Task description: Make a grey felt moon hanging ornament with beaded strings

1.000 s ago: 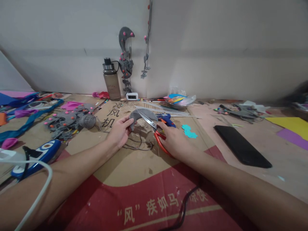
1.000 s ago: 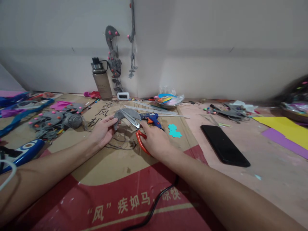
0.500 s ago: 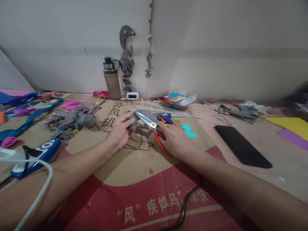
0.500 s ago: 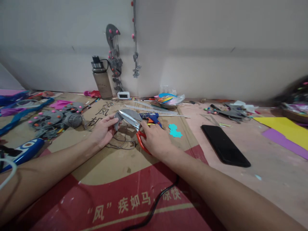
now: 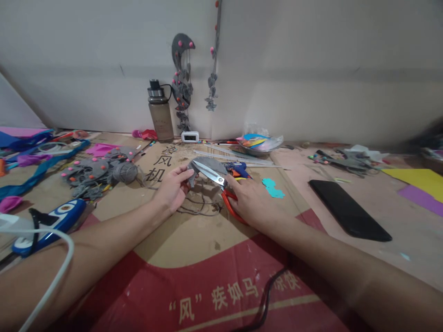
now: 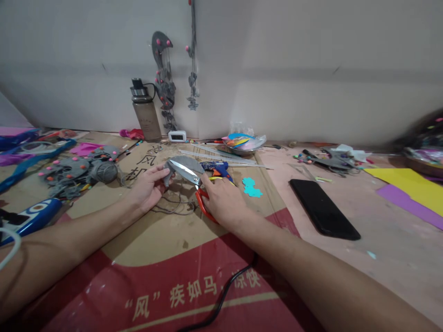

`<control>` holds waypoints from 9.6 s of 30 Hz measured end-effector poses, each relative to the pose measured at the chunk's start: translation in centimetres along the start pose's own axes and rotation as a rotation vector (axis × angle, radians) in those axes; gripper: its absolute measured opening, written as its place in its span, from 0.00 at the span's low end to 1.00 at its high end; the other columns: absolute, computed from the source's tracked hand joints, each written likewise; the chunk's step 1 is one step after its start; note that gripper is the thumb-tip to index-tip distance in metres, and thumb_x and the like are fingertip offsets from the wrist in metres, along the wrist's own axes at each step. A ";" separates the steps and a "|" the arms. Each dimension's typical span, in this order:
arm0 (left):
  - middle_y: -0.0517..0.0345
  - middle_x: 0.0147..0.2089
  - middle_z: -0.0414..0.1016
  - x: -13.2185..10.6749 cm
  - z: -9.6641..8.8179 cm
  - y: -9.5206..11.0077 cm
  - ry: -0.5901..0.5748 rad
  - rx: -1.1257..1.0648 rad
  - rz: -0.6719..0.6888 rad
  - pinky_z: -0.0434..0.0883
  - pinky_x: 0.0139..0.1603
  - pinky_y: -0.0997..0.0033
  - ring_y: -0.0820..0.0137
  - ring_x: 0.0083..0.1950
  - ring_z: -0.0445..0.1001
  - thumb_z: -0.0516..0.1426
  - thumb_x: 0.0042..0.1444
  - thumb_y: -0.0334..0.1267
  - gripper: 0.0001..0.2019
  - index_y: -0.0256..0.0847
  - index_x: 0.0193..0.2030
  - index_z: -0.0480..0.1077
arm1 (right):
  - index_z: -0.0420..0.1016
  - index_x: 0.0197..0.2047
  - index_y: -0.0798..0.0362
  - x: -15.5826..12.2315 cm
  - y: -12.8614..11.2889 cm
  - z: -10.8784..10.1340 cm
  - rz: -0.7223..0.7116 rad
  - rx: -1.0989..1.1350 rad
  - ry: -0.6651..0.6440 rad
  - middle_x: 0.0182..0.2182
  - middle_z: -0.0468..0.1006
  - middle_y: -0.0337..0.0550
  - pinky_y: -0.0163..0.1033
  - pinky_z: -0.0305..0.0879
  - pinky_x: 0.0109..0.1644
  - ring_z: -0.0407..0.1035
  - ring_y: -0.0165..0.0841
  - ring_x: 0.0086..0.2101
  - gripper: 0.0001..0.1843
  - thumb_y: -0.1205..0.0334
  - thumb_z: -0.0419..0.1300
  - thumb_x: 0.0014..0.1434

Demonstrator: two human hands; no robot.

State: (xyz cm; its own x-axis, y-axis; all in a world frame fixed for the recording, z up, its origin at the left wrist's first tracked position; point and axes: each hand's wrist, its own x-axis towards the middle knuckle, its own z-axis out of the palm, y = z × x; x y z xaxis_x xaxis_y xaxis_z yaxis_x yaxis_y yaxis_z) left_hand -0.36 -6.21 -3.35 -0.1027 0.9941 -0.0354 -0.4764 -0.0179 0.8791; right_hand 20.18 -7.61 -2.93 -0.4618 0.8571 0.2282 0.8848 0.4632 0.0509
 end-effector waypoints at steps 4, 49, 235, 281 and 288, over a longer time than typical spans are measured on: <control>0.57 0.30 0.75 -0.1 0.2 0.1 -0.004 -0.006 0.003 0.66 0.26 0.80 0.77 0.29 0.70 0.64 0.42 0.28 0.10 0.35 0.34 0.74 | 0.59 0.59 0.51 0.0 -0.1 -0.3 -0.007 -0.002 -0.046 0.36 0.77 0.50 0.38 0.58 0.35 0.71 0.40 0.37 0.21 0.59 0.47 0.63; 0.58 0.28 0.74 0.6 0.1 -0.3 0.092 0.008 0.074 0.62 0.23 0.82 0.78 0.28 0.71 0.65 0.38 0.27 0.09 0.34 0.30 0.72 | 0.60 0.59 0.50 0.2 0.3 0.2 -0.015 0.126 0.047 0.41 0.76 0.49 0.39 0.59 0.41 0.69 0.40 0.42 0.23 0.56 0.50 0.61; 0.62 0.26 0.71 -1.6 -1.1 3.4 -0.302 0.619 0.063 0.65 0.25 0.76 0.76 0.25 0.68 0.63 0.48 0.45 0.15 0.37 0.35 0.69 | 0.66 0.27 0.53 0.9 -0.5 -1.2 0.203 1.394 0.118 0.20 0.70 0.35 0.29 0.58 0.20 0.65 0.25 0.20 0.14 0.52 0.54 0.57; 0.50 0.56 0.72 -3.2 -2.1 3.3 -0.386 1.243 0.906 0.63 0.60 0.58 0.64 0.58 0.68 0.55 0.49 0.26 0.09 0.44 0.35 0.70 | 0.73 0.38 0.55 0.3 -1.4 -1.6 0.186 1.965 -0.031 0.21 0.74 0.38 0.31 0.62 0.25 0.68 0.27 0.24 0.11 0.59 0.58 0.52; 0.50 0.55 0.72 -3.2 -1.9 3.4 -0.365 1.240 0.783 0.63 0.61 0.57 0.62 0.58 0.68 0.56 0.47 0.27 0.08 0.44 0.32 0.71 | 0.75 0.35 0.56 0.3 -1.3 -1.2 0.233 1.890 -0.015 0.20 0.74 0.39 0.32 0.63 0.24 0.68 0.28 0.23 0.14 0.53 0.58 0.53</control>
State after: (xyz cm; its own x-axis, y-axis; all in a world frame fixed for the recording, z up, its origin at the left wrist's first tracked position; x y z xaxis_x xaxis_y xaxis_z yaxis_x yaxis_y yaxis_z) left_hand -3.33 -9.61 -1.21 0.3308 0.7513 0.5711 0.6300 -0.6264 0.4591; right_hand 18.98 -8.26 -1.79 -0.3700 0.9268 0.0647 -0.2896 -0.0489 -0.9559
